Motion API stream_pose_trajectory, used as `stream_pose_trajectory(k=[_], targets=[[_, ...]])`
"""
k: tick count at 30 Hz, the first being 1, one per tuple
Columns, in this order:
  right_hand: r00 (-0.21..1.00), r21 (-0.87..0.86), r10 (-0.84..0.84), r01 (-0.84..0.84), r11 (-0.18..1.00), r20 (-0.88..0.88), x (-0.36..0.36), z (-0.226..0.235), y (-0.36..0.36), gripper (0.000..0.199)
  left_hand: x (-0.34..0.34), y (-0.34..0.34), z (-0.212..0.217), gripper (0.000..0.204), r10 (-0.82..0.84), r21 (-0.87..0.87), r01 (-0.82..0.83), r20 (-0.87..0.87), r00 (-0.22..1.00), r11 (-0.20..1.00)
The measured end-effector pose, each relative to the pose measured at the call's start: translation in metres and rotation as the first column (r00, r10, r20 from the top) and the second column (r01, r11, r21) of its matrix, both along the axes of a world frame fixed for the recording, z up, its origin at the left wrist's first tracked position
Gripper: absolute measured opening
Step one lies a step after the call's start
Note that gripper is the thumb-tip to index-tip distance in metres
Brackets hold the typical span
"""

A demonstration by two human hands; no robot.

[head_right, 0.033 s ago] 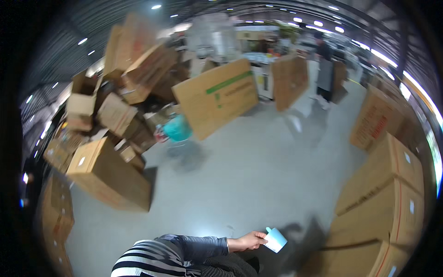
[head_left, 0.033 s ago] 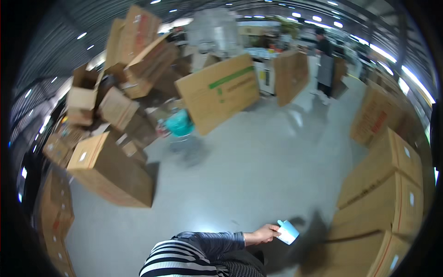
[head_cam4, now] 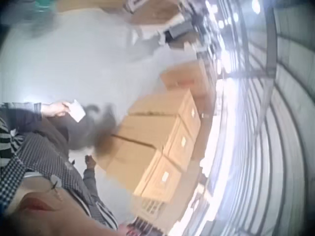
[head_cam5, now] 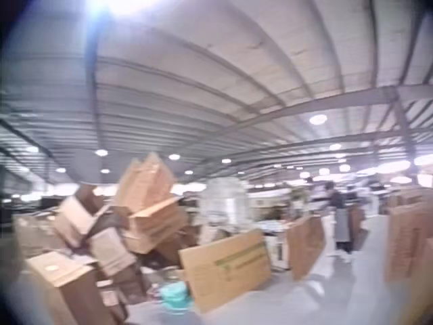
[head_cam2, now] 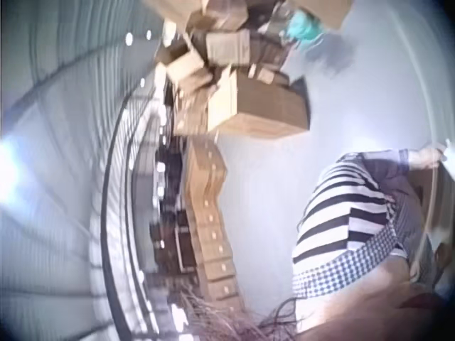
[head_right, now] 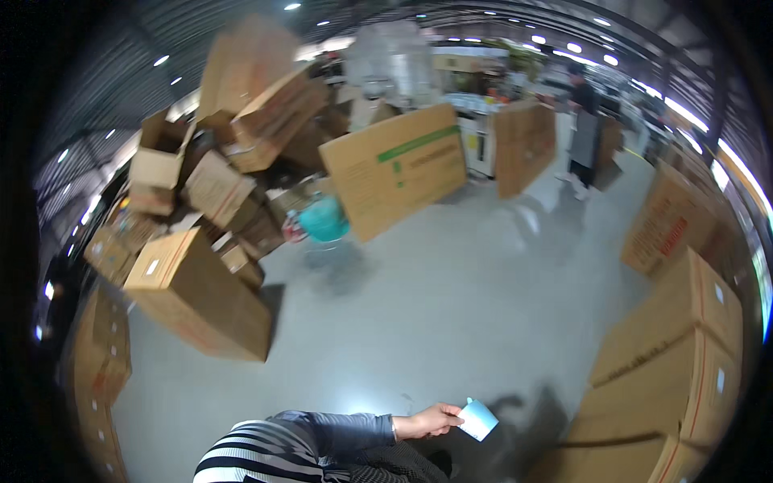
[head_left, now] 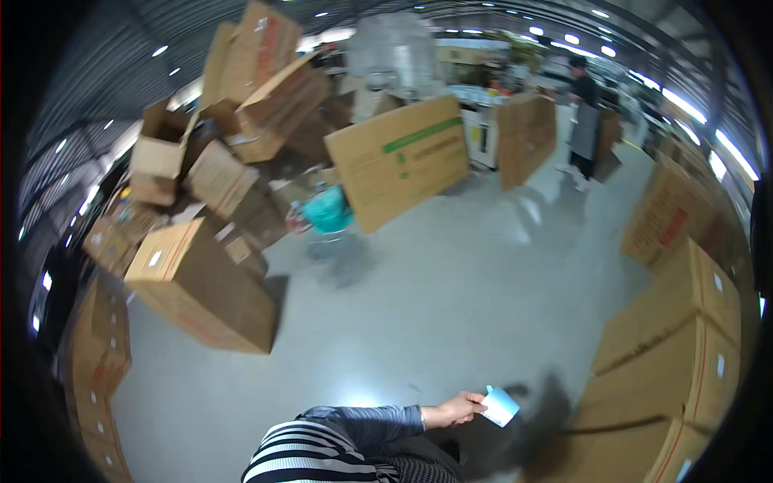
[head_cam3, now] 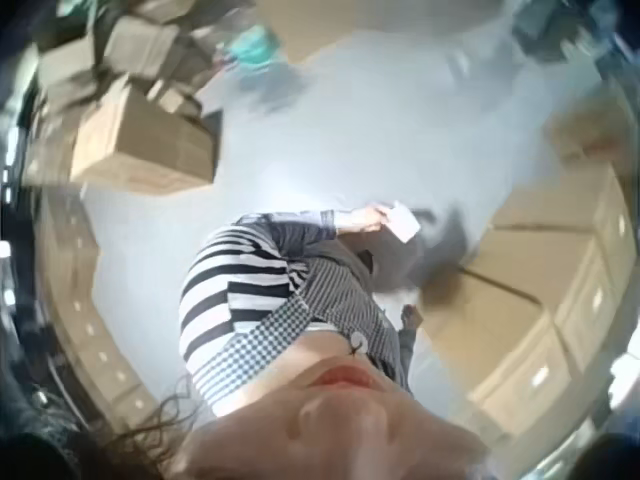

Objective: Applying inventory labels and recording data on large cardboard boxes in a manufacturing warehouse.

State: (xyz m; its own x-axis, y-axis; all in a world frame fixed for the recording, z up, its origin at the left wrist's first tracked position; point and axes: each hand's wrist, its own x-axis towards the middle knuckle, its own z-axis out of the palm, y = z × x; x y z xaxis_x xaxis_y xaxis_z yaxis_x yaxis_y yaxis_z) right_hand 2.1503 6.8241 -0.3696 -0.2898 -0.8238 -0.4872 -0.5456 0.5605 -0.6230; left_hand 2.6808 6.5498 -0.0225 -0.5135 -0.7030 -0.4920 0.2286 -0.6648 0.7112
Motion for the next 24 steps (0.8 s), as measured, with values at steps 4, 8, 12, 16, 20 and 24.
stream_pose_trajectory(k=[4, 8, 12, 16, 20, 24], targets=[[0.924, 0.053, 0.222, -0.249, 0.967, 0.311, 0.171, 0.124, -0.165, 0.032, 0.116, 0.115, -0.028, 0.012, 0.481, 0.027, -0.489, 0.143, 0.865, 0.872], [0.767, -0.086, 0.568, -0.571, 0.816, 0.298, 0.334, 0.184, -0.242, 0.024, 0.206, 0.212, -0.015, 0.018, 0.625, 0.05, -0.631, 0.098, 0.774, 0.774], [0.615, -0.31, 0.701, -0.63, 0.712, 0.36, 0.548, 0.145, -0.272, 0.028, 0.316, 0.325, 0.006, 0.019, 0.805, -0.007, -0.845, 0.309, 0.507, 0.535], [0.453, -0.236, 0.765, -0.768, 0.596, 0.457, 0.784, 0.224, -0.2, 0.021, 0.41, 0.448, 0.039, 0.017, 0.98, -0.195, -0.98, 0.198, -0.011, 0.029], [0.152, -0.288, 0.954, -0.93, 0.226, 0.259, 0.976, 0.287, -0.121, 0.026, 0.458, 0.527, 0.049, 0.011, 0.921, -0.222, -0.919, 0.147, -0.361, -0.325], [0.103, -0.296, 0.939, -0.933, 0.206, 0.328, 1.117, 0.321, -0.077, 0.031, 0.494, 0.555, 0.032, 0.009, 0.799, -0.204, -0.807, 0.14, -0.584, -0.554]])
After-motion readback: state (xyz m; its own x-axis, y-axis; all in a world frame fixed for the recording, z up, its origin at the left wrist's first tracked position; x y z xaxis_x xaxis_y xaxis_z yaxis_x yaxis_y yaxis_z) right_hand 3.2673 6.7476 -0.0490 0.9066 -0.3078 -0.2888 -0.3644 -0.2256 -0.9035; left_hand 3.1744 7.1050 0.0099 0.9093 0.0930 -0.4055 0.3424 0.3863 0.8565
